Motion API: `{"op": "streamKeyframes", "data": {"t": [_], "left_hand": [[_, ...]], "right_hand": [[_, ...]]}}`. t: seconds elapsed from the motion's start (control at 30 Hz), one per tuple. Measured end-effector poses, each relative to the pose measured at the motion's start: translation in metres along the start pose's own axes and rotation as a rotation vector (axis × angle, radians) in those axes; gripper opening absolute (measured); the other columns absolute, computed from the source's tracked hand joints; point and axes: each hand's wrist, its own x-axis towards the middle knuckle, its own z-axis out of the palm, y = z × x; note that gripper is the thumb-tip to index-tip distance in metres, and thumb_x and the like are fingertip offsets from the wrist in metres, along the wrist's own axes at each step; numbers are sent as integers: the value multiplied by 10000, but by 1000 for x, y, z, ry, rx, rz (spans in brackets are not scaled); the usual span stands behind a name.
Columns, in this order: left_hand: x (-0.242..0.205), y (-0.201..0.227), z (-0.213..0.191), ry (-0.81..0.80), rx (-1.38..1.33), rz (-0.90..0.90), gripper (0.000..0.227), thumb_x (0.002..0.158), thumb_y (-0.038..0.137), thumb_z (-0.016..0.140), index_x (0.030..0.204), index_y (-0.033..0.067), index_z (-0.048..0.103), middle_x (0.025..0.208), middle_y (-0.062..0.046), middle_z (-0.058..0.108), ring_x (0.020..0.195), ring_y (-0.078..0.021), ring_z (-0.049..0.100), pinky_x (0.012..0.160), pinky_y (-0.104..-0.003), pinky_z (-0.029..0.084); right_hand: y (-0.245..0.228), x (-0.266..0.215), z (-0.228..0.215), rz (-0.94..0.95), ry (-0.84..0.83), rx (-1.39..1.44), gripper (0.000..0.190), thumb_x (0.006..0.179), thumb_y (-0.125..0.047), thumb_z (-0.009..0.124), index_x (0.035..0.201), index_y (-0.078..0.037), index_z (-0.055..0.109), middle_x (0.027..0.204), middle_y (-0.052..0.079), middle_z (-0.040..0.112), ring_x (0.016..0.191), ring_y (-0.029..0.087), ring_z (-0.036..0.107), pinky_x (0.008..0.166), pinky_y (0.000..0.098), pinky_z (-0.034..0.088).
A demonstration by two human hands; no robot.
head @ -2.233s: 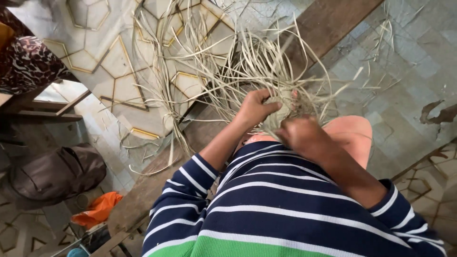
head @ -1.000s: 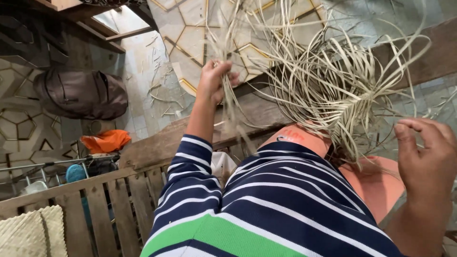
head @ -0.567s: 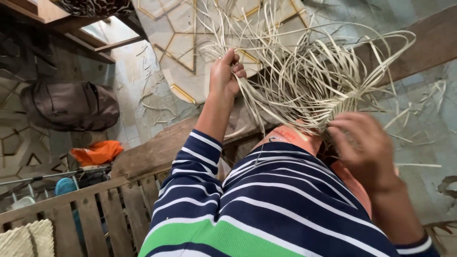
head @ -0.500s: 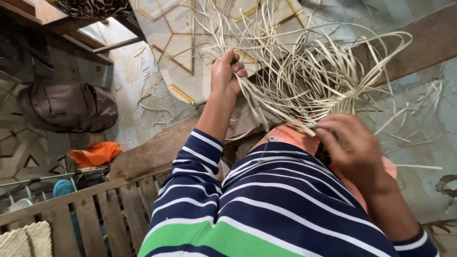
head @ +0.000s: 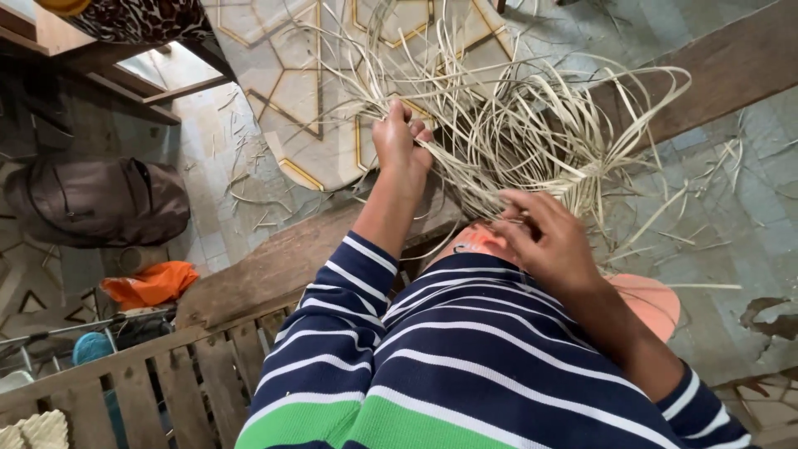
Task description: The person is weaving thin, flexible strips of dried plant material into a larger mat or basket structure.
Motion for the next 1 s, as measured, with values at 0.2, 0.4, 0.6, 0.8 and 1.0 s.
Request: {"op": "streamKeyframes", "data": {"t": [0.2, 0.4, 0.6, 0.8, 1.0], "left_hand": [[-11, -5, 4, 40, 19, -4, 158, 856, 156, 481, 769, 59, 390, 648, -14, 323, 426, -94, 331, 323, -192, 289], [-15, -10, 5, 46, 38, 10, 141, 837, 132, 490, 779, 78, 373, 653, -7, 325, 426, -84, 329, 312, -189, 289], [19, -1, -8, 87, 26, 40, 132, 811, 109, 497, 805, 105, 365, 651, 9, 316, 438, -72, 329, 331, -176, 294], [0, 3, -7, 71, 33, -3, 159, 806, 93, 505, 804, 124, 349, 626, 16, 327, 426, -66, 325, 340, -157, 301], [12, -3, -17, 52, 27, -17, 168, 799, 84, 511, 818, 147, 356, 634, 3, 356, 429, -70, 333, 336, -161, 307]], "right_hand": [[5, 7, 5, 380, -64, 313, 271, 741, -121, 714, 1006, -87, 666, 858, 93, 583, 741, 182, 540, 685, 300, 430], [32, -5, 15, 386, -144, 360, 218, 713, -115, 722, 927, -107, 684, 883, 89, 576, 807, 206, 564, 753, 329, 432], [37, -11, -16, 232, -112, 153, 88, 767, -138, 688, 846, -103, 673, 962, 93, 584, 976, 293, 575, 890, 386, 401], [27, 2, -5, -155, 97, -307, 151, 732, -267, 741, 843, -197, 666, 901, -1, 595, 908, 202, 544, 867, 340, 357], [35, 12, 17, -224, 29, -255, 62, 781, -248, 679, 759, -202, 644, 830, -26, 587, 843, 199, 536, 780, 326, 343]]}}
